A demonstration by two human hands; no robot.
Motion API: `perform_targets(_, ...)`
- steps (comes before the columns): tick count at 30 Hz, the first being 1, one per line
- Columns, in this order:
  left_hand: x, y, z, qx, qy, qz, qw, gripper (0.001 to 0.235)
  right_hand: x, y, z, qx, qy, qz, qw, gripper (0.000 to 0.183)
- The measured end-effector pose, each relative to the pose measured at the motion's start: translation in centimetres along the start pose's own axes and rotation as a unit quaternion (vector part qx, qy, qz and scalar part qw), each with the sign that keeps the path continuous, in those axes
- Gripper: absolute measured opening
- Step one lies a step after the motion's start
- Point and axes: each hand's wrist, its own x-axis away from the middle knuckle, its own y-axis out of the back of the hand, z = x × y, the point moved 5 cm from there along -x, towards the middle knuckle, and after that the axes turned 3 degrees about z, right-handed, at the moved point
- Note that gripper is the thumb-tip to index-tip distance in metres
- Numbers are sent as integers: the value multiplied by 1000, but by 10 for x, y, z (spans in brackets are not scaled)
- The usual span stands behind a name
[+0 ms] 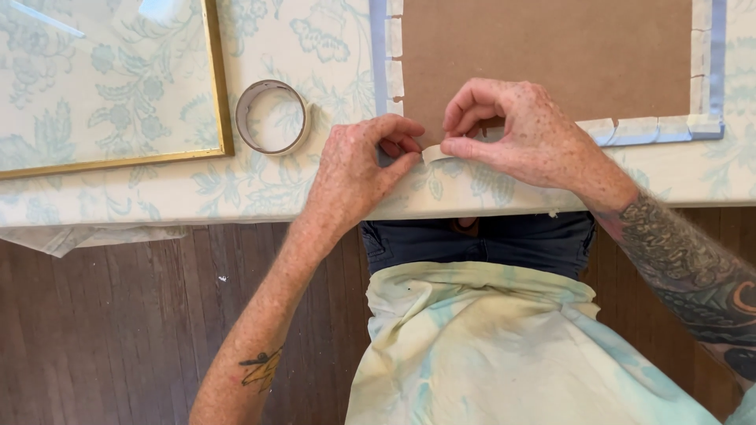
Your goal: Applying small pieces of adhesive tape to the edges of a board to secure a fabric backing.
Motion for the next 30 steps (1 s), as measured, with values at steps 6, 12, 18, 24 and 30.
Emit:
perform_targets(6,5,2,-6,-12,-36,12,999,34,0,-4,3,-3,40,-3,999,15)
perform_targets(12,10,-5,0,-94,0,20,995,28,1,-4,-7,-1,51,-14,999,17)
perform_targets(18,18,-5,0,-164,-9,-46,985,6,11,15,-4,-22,95,-99,990,6)
perform_targets(24,3,2,6,-79,91,-1,993,9,6,6,0,66,107,-14,992,4)
perform_targets(30,-10,9,8,-61,148,67,985,10,-3,1,-3,80,87,-14,993,4)
